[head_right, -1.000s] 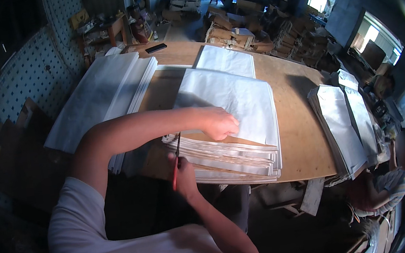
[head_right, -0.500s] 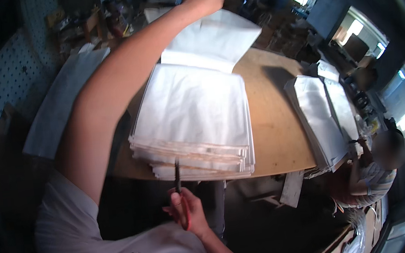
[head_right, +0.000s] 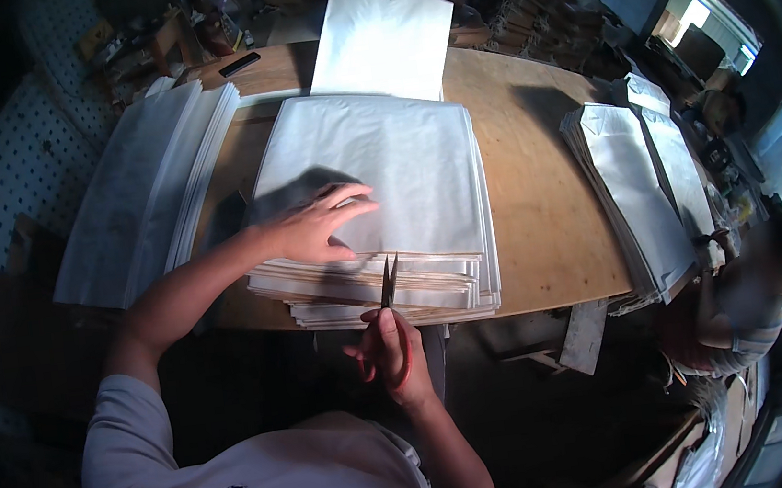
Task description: The person uses red-handled scissors to trim the edges of a stack of white fabric pieces on a wooden worktable. They repeatedly align the stack and cut along the side, then move trimmed pieces aside. A second person works at a nearby table in the background.
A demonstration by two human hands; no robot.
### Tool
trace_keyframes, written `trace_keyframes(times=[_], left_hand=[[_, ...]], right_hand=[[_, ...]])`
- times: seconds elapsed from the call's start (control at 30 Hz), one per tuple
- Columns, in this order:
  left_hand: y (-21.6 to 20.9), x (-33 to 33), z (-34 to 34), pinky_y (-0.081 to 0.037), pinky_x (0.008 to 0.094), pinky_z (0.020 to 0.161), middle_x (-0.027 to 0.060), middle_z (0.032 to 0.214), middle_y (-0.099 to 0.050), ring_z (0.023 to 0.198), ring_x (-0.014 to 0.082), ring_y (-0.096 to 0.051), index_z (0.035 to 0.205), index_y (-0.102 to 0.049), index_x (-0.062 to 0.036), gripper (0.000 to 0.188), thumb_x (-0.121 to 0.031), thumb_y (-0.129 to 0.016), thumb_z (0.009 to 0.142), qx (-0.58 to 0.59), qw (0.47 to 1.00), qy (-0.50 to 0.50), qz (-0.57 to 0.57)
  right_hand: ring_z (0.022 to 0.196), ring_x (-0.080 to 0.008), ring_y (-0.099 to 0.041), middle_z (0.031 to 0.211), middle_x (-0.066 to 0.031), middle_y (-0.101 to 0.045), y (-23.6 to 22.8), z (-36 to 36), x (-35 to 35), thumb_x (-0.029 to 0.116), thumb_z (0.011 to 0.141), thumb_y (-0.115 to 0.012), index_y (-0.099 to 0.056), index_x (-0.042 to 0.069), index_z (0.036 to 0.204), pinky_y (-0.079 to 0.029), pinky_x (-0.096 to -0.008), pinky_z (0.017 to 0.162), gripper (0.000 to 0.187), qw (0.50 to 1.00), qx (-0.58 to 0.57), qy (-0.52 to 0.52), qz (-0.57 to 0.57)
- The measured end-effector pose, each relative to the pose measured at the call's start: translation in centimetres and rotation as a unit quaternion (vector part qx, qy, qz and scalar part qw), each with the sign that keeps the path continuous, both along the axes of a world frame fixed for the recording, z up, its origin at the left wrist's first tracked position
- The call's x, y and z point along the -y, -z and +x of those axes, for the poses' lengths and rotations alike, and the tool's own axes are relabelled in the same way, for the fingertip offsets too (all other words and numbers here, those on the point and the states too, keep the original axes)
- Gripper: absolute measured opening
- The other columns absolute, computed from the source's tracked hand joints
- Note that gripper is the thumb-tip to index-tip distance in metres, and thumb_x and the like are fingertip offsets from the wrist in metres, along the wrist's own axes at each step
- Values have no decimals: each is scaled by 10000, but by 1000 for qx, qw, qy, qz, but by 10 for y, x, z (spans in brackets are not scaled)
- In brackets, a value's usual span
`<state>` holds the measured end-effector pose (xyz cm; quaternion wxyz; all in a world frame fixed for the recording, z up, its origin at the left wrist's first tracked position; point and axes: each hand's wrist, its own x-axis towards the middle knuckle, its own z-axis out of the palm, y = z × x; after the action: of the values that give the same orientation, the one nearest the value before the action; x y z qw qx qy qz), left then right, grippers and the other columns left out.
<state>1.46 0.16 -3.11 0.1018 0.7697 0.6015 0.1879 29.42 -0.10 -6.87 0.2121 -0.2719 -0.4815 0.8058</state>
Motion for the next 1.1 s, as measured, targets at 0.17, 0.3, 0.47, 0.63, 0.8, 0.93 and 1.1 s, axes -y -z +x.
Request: trace_keyframes(times=[0.17,0.3,0.47,0.63,0.8,0.93,1.1], left_hand=[[-12,3,-3,-305,459,1221,161,1601,-323,1483,346,-332,1529,-428,-84,788,-249,-780,844,4,1000,8,-24],[-7,2,-4,-321,455,1217,151,1610,-313,1491,338,-331,1542,-418,-88,803,-231,-785,843,13,1000,-6,-24],[-6,1,-3,-331,443,1212,143,1607,-324,1480,336,-354,1542,-416,-78,803,-239,-784,847,-9,1000,-5,-14],[-8,5,2,-404,440,1155,146,1538,-422,1391,345,-468,1502,-459,-68,744,-232,-778,850,-12,999,-2,44],[-4,5,5,-580,389,894,110,1142,-656,1010,275,-682,1086,-683,-33,271,-158,-732,851,-134,963,52,226],[-11,15,4,-518,319,663,26,855,-569,783,168,-624,785,-589,-90,126,-121,-709,808,-256,916,74,301],[-13,5,7,-475,306,618,25,793,-497,734,164,-580,759,-537,-104,142,-126,-669,803,-246,903,84,342]], right_hand=[[559,-126,-549,685,-58,-546,1,-4,-3,579,1068,-435,-553,-90,1175,-609,-377,803,688,1000,-2,-3,-2],[553,-126,-550,681,-56,-545,-2,-4,-5,573,1073,-429,-551,-89,1179,-607,-369,797,681,1000,-6,-17,-2],[570,-128,-555,695,-55,-552,-6,-7,-7,572,1076,-421,-544,-87,1188,-606,-367,801,679,1000,-11,-25,-1],[604,-134,-570,719,-57,-559,-10,-13,-4,577,1075,-417,-543,-86,1188,-606,-375,805,684,998,-49,7,-40],[601,-138,-567,709,-56,-553,-18,-13,-8,573,1073,-428,-546,-82,1188,-604,-374,803,676,999,-50,4,-18],[529,-141,-540,655,-56,-536,-28,5,-20,573,1069,-442,-558,-83,1171,-596,-355,763,673,995,49,-12,87],[453,-181,-561,580,-81,-548,-32,30,-45,612,1053,-436,-542,-115,1139,-540,-308,556,740,985,120,25,117]])
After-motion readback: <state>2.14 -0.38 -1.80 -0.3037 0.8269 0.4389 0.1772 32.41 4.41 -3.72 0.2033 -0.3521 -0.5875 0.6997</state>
